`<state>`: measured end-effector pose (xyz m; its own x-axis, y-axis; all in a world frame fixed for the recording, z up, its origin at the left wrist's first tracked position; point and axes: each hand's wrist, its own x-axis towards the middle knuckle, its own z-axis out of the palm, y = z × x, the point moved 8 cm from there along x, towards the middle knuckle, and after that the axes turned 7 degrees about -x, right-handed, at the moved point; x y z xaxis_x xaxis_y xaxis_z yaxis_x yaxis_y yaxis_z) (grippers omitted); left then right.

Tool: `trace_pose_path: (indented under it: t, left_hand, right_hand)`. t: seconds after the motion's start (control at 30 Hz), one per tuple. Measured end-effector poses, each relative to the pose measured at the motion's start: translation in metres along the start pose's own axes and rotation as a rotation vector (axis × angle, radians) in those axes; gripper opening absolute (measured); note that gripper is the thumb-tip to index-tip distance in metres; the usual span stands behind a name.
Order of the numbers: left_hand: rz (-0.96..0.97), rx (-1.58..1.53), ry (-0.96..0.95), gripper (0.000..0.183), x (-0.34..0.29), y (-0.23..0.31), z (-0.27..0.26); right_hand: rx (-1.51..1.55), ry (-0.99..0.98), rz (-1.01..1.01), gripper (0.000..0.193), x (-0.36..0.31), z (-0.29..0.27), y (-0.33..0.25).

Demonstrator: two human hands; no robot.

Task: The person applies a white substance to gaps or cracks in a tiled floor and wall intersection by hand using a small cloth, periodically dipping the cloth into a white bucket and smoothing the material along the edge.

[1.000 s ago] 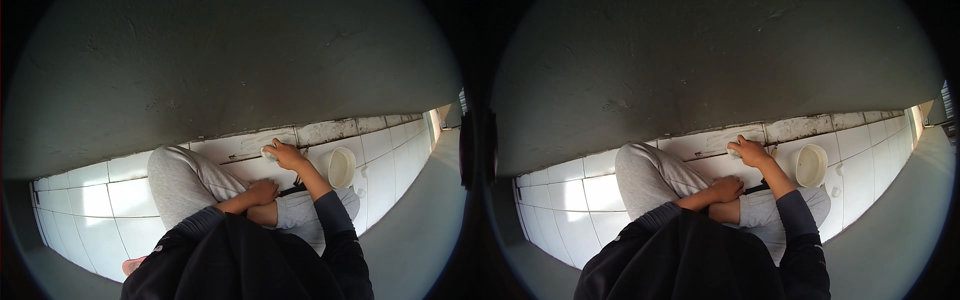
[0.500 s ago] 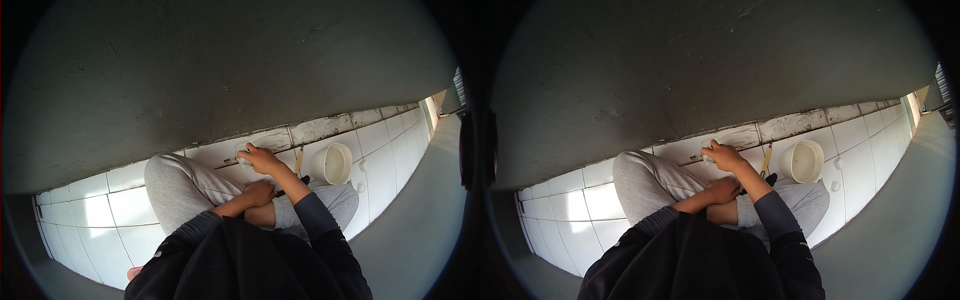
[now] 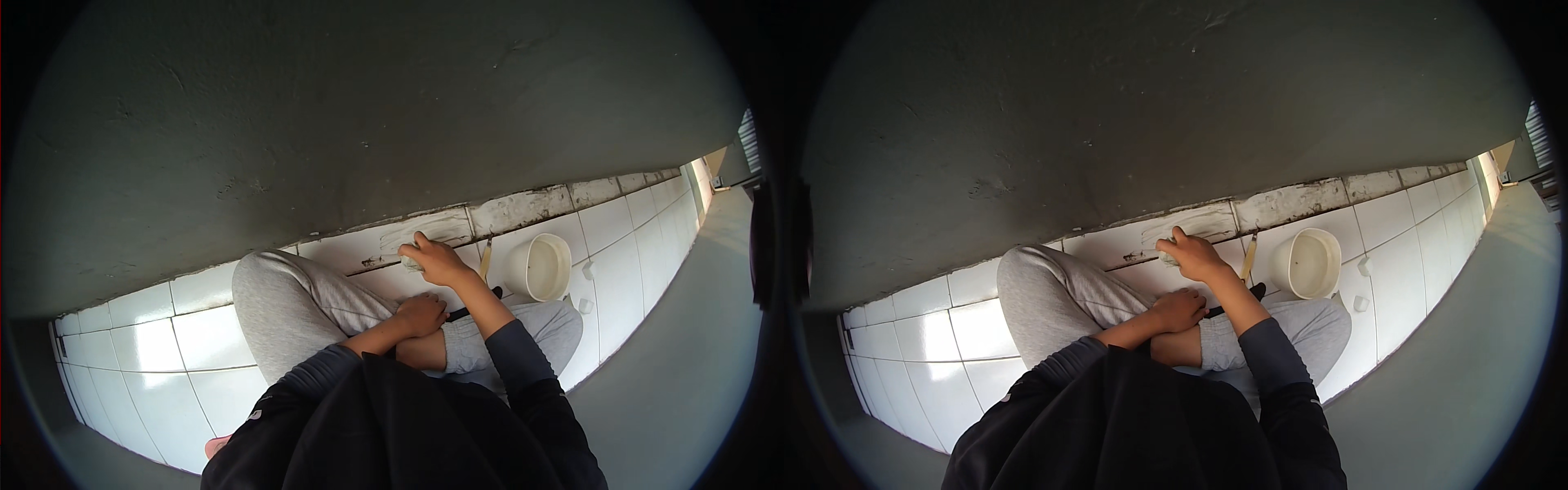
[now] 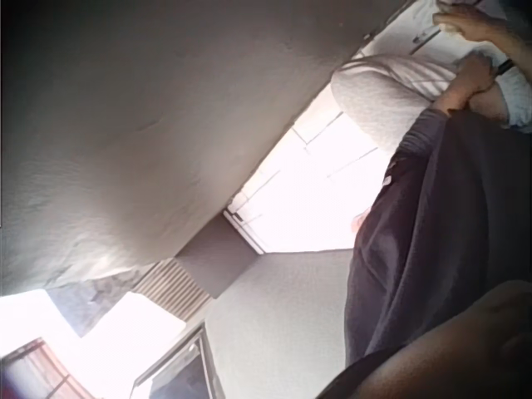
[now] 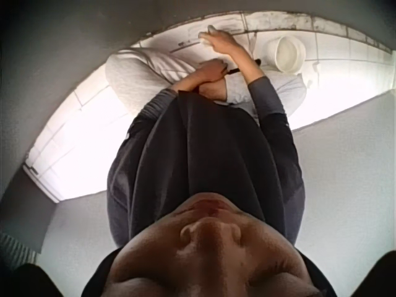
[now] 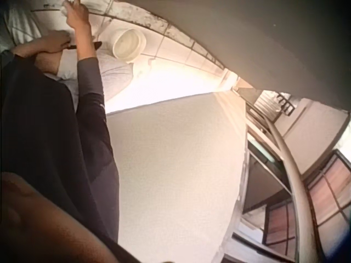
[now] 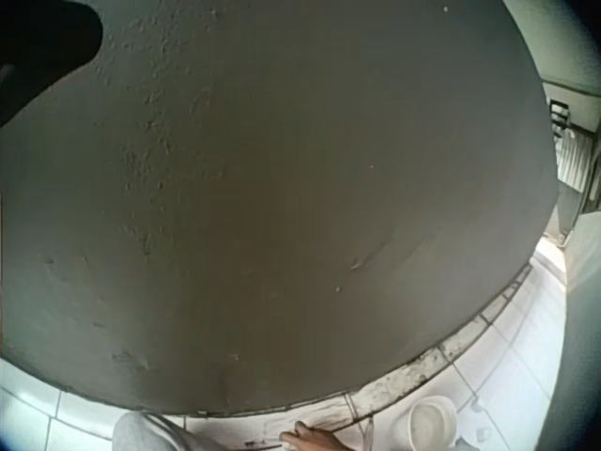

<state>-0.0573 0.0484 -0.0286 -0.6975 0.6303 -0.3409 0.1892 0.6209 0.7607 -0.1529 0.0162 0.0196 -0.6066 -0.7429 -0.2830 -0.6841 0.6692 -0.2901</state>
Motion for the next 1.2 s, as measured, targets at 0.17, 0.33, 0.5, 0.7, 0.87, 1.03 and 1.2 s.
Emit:
trace_pose_path:
  t: [0.17, 0.33, 0.5, 0.7, 0.87, 1.03, 1.2]
  left_hand:
    - [0.028, -0.014, 0.086, 0.035, -0.002, 0.004, -0.008]
    - [0.002, -0.019, 0.009, 0.038, -0.002, 0.003, -0.003]
    - [0.007, 0.000, -0.002, 0.038, 0.000, 0.005, -0.003]
    - [-0.081, -0.178, 0.029, 0.035, -0.008, 0.012, -0.021]
    - [0.000, 0.011, 0.011, 0.037, -0.004, 0.008, -0.010]
    - [0.011, -0.012, 0.047, 0.037, 0.001, 0.003, -0.001]
    - [-0.007, 0.021, 0.020, 0.037, 0.000, 0.004, -0.002]
  right_hand:
    - [-0.004, -0.004, 0.000, 0.047, 0.001, 0.003, 0.010]
    - [-0.071, -0.072, 0.221, 0.049, -0.044, -0.021, 0.092]
    - [-0.058, 0.009, 0.075, 0.049, -0.026, -0.009, 0.057]
    - [0.000, 0.100, -0.173, 0.044, 0.029, 0.008, -0.053]
    - [-0.041, -0.047, -0.063, 0.046, 0.012, 0.003, -0.012]
    - [-0.114, -0.106, 0.115, 0.048, -0.027, -0.015, 0.062]
    - [-0.062, -0.027, -0.086, 0.047, 0.006, 0.002, -0.006]
